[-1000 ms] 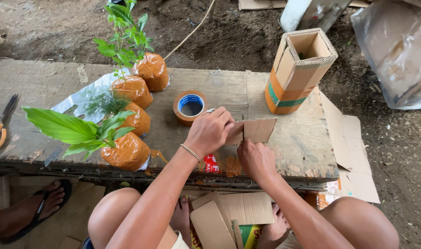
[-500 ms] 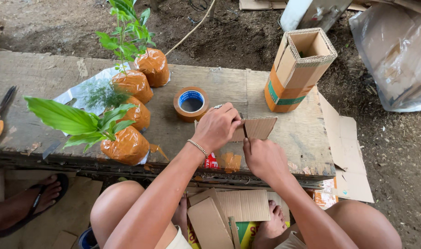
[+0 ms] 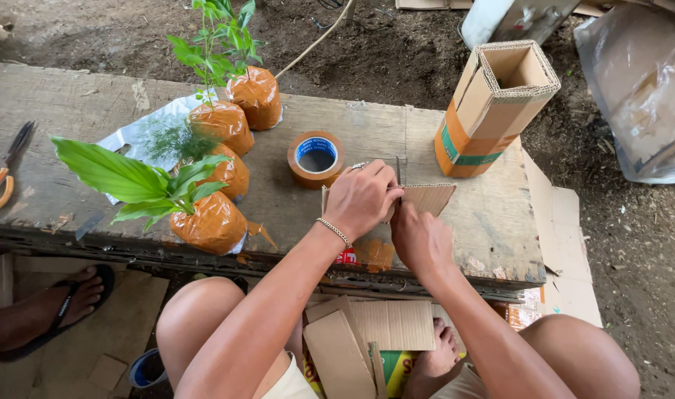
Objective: The person packs a small plant into a cardboard box, seals it with tape, and then cuts a cardboard piece to fit the box opening. The person uses a utility knife and tape to secure the box and prepare the cardboard insert.
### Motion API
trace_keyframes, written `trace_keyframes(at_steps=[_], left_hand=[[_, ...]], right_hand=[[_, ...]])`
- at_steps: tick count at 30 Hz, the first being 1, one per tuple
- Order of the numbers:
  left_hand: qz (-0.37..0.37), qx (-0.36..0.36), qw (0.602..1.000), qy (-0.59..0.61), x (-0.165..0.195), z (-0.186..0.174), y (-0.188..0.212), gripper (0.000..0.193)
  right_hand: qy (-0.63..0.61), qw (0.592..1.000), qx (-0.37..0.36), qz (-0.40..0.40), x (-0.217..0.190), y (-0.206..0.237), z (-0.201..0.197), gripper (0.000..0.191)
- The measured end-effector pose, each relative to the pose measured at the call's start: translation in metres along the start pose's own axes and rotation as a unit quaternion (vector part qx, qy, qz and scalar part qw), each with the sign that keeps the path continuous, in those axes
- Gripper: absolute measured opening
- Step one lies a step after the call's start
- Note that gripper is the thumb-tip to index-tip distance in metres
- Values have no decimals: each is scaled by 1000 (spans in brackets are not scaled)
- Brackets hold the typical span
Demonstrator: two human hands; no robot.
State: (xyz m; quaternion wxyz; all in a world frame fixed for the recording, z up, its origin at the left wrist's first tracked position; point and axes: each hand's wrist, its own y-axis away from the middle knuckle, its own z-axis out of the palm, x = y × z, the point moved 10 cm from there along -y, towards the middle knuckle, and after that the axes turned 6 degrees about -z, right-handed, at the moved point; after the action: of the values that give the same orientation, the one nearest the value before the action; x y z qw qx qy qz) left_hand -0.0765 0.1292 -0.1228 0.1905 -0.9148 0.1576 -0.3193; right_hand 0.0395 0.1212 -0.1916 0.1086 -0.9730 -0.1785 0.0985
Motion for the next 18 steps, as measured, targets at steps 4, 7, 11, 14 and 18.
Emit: trace_keyframes(at_steps=[4,7,11,14,18], left_hand=[[-13,-10,1000,-9,-8,5,-4,20],[-16,-3,1000,-1,-12,5,-7,20],[-15,-2,1000,0,-14,6,-10,20],[-19,-5,1000,4,-15,6,-12,20],[-37,-26,999,-5,-17,8,-16,21]], right_hand=[[-8,1000,-19,-12,1,11,16,26],[-19,999,-42,-15,3,19,27,27],[-40,996,-83,3,10,30,42,28],[-35,994,-108,7,11,37,49,26],[-25,988,-149,-6,6,46,54,22]])
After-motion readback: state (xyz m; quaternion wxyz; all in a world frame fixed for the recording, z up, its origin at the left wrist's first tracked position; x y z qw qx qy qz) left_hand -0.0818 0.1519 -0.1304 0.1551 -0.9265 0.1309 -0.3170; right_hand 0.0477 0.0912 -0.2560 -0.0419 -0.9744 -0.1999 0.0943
